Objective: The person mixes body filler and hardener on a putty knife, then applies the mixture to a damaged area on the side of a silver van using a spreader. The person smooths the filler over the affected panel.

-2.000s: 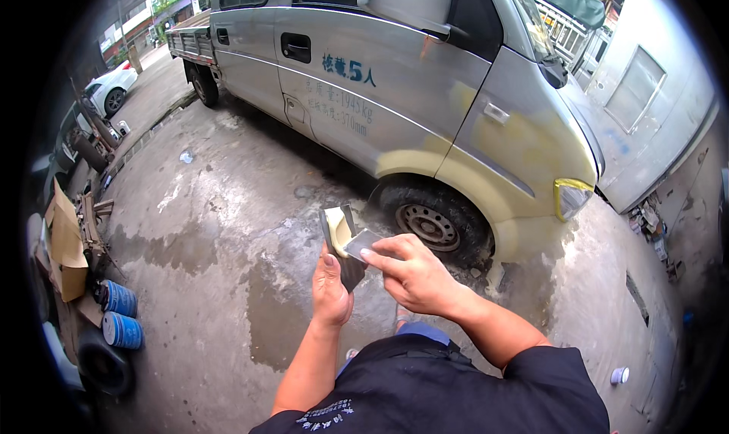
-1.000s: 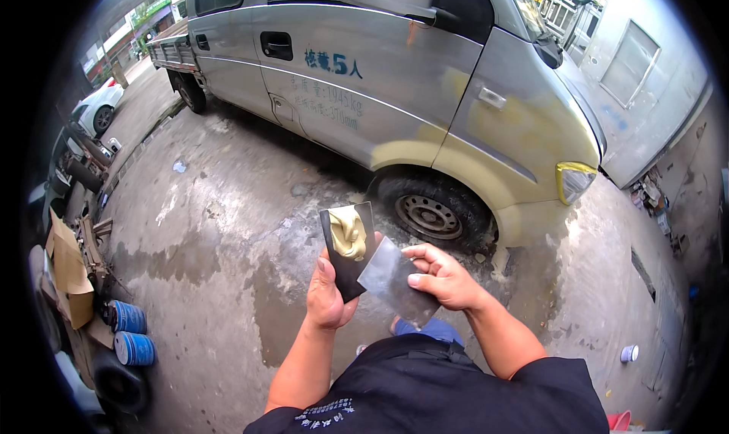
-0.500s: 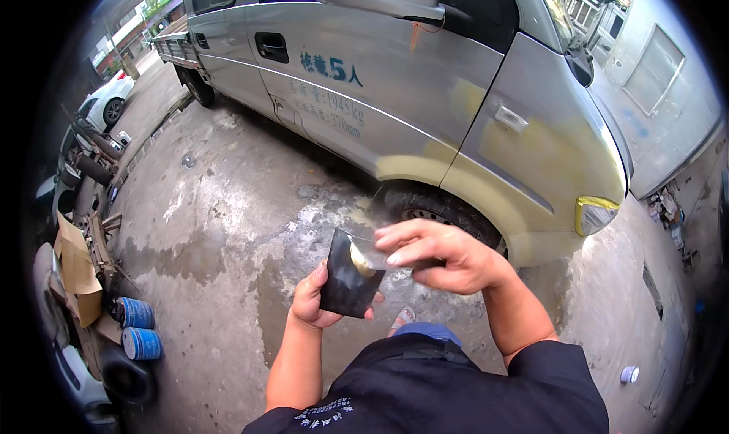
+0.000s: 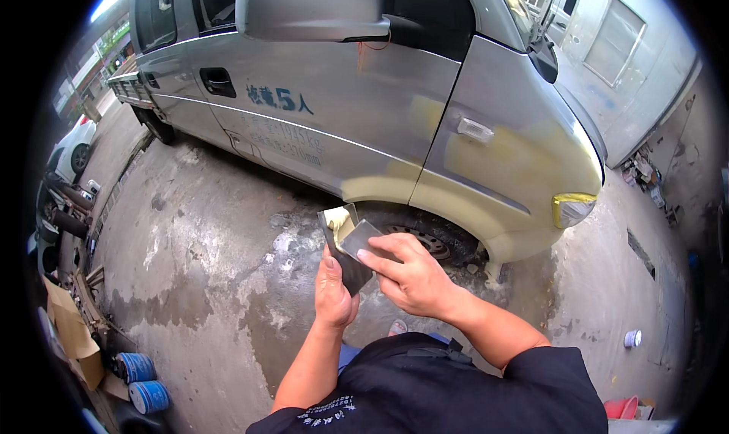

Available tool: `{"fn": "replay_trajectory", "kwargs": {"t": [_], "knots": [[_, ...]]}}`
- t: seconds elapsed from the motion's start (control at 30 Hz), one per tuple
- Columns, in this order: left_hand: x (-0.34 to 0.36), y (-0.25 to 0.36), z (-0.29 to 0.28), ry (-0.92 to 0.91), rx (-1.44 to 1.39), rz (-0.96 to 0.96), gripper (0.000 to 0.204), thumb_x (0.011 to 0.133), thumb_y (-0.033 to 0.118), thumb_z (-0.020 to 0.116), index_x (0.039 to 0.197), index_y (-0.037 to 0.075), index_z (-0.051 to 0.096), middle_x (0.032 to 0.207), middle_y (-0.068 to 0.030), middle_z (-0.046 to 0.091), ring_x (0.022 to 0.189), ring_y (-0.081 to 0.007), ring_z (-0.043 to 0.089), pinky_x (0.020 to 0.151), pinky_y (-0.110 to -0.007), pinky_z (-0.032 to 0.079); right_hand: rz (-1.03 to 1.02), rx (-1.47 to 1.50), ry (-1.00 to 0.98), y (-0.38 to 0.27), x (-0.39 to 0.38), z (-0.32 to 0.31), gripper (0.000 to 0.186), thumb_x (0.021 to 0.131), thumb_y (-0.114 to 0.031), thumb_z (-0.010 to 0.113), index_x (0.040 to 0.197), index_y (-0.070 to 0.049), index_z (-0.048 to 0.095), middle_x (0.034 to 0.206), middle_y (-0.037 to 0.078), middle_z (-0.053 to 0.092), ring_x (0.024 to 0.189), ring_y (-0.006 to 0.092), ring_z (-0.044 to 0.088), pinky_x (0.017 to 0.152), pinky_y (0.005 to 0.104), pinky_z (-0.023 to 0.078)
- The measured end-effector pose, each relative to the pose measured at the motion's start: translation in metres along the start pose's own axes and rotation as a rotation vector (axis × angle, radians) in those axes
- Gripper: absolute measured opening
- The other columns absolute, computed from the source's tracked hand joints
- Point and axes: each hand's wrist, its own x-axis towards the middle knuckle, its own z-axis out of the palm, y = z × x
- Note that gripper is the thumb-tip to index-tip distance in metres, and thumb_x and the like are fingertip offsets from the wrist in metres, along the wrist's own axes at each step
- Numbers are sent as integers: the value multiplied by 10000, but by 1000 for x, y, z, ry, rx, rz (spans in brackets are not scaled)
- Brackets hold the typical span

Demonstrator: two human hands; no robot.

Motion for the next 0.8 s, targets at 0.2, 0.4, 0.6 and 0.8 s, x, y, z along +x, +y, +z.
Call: {"fn": "replay_trajectory", "kwargs": {"t": [0.2, 0.4, 0.6, 0.8], "knots": [[27, -5, -37, -73, 120, 48, 579, 1003, 429, 396, 1405, 18, 330, 1271, -100, 519, 1151, -208, 534, 998, -348, 417, 135, 77, 68, -11, 44, 6, 406, 760, -6, 616, 1162, -57, 639, 1115, 147, 605, 1003, 337, 560, 876, 403, 471], [75, 49, -91, -303, -294, -487, 582, 994, 436, 381, 1405, 26, 337, 1259, -166, 533, 1092, -298, 582, 811, -483, 561, 69, -144, 152, -27, 58, 10, 544, 636, 103, 571, 1146, -69, 656, 1155, 129, 601, 985, 303, 572, 874, 407, 468], [108, 69, -127, -766, -680, -946, 699, 936, 481, 494, 1449, 63, 270, 1378, -221, 427, 1143, -492, 511, 730, -606, 546, 31, -62, 66, -35, 85, 28, 558, 607, 108, 571, 1133, -58, 657, 1199, 125, 579, 1037, 308, 547, 894, 410, 453], [111, 74, -124, -810, -789, -1026, 713, 934, 497, 491, 1444, 42, 288, 1398, -209, 419, 1226, -495, 447, 786, -617, 532, 244, -190, 205, -40, 46, 27, 481, 634, 104, 575, 1075, -64, 668, 1183, 132, 588, 1099, 343, 557, 934, 415, 464]]}}
